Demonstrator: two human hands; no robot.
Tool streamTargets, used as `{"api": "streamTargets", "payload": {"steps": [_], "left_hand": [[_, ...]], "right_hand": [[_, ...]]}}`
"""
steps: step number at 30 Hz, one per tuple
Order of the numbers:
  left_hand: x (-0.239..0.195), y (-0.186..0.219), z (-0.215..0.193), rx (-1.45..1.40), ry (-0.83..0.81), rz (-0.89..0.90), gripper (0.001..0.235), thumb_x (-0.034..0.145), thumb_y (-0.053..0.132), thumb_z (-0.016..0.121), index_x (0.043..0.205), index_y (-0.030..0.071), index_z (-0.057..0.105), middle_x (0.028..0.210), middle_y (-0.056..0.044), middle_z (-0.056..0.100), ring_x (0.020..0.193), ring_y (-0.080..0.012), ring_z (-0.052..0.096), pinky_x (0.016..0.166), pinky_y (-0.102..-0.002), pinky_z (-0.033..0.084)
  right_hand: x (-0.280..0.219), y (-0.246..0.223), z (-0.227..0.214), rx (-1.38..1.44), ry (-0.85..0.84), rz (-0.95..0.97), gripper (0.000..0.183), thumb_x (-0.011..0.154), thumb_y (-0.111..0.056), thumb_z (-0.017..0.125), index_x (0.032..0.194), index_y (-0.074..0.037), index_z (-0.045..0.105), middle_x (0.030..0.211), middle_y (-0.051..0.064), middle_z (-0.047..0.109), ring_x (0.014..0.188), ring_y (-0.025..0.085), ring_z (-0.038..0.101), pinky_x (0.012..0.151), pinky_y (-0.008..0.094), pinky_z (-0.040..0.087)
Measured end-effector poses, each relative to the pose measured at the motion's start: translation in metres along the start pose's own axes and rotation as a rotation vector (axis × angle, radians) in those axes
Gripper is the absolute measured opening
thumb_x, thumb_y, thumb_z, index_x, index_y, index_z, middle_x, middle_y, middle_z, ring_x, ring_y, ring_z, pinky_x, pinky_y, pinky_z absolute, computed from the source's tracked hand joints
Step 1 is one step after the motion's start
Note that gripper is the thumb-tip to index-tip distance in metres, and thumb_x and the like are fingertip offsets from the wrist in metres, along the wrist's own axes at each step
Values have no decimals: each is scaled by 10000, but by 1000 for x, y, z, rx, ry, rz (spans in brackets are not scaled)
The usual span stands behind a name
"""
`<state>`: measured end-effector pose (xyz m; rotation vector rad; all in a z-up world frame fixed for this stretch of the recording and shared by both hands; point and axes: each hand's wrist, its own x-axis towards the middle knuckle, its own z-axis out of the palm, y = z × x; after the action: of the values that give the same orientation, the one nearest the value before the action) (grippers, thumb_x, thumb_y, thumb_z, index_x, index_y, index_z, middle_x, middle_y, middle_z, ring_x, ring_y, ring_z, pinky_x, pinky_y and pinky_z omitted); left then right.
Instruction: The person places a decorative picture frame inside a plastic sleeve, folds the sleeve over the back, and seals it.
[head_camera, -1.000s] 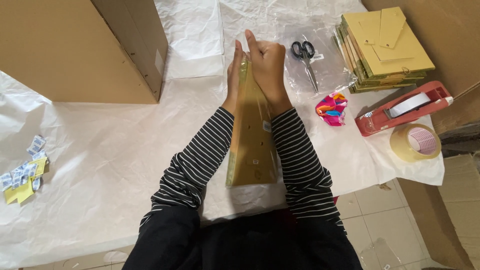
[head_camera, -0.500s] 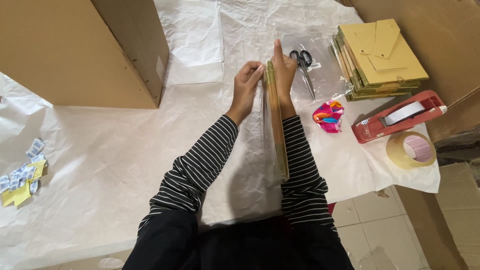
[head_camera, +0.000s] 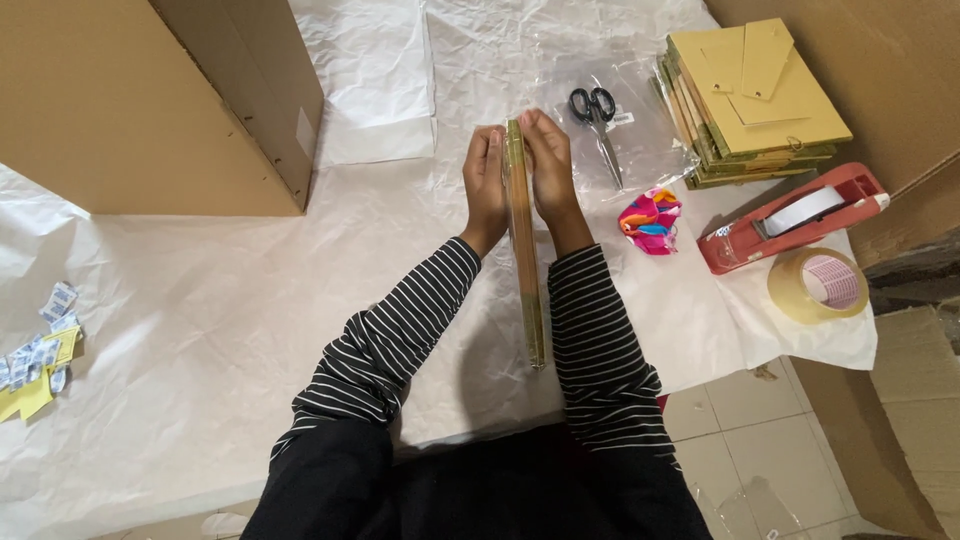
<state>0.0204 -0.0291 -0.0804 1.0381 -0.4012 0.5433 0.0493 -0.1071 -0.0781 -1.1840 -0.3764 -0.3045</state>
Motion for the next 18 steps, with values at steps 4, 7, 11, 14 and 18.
{"api": "streamTargets", "payload": {"steps": [4, 7, 11, 14, 18], "left_hand": [[2, 6, 1, 44, 5, 35, 173, 1126, 172, 440, 1007, 118, 554, 905, 72, 449, 925, -30, 461, 933, -255, 412], [3, 8, 3, 73, -40, 89, 135, 1102, 139, 493, 992, 100, 561, 912, 38, 452, 928, -51, 463, 934, -244, 398], [5, 12, 3, 93, -89, 109, 135, 1088, 134, 521, 981, 72, 574, 918, -6, 506, 909, -90, 507, 903, -279, 438], [6, 3, 1, 63, -113, 78, 114, 1071, 115, 557, 984, 57, 600, 906, 10, 515, 894, -75, 514, 889, -271, 454], [1, 3, 5, 23, -117, 34, 136, 1089, 135, 521, 992, 66, 586, 878, 42, 468, 870, -56, 491, 856, -254, 455]], "right_hand": [[-7, -1, -13, 62, -81, 16, 185, 1088, -228, 548, 990, -74, 575, 854, 1, 584, 821, 83, 601, 810, 230, 483], [-9, 10, -25, 139, -64, 51, 181, 1087, -228, 527, 1025, -58, 537, 846, 46, 610, 780, 102, 623, 774, 243, 513], [-18, -2, -16, 111, 37, -39, 191, 1081, -248, 552, 960, -101, 534, 760, 9, 585, 690, 70, 588, 690, 212, 481], [-19, -2, -10, 132, 90, -104, 202, 1079, -236, 557, 939, -95, 524, 741, 15, 580, 675, 61, 566, 672, 199, 459], [-18, -5, -10, 22, 120, -115, 236, 1089, -259, 545, 902, -116, 525, 717, -35, 563, 671, 9, 527, 658, 166, 438]]}}
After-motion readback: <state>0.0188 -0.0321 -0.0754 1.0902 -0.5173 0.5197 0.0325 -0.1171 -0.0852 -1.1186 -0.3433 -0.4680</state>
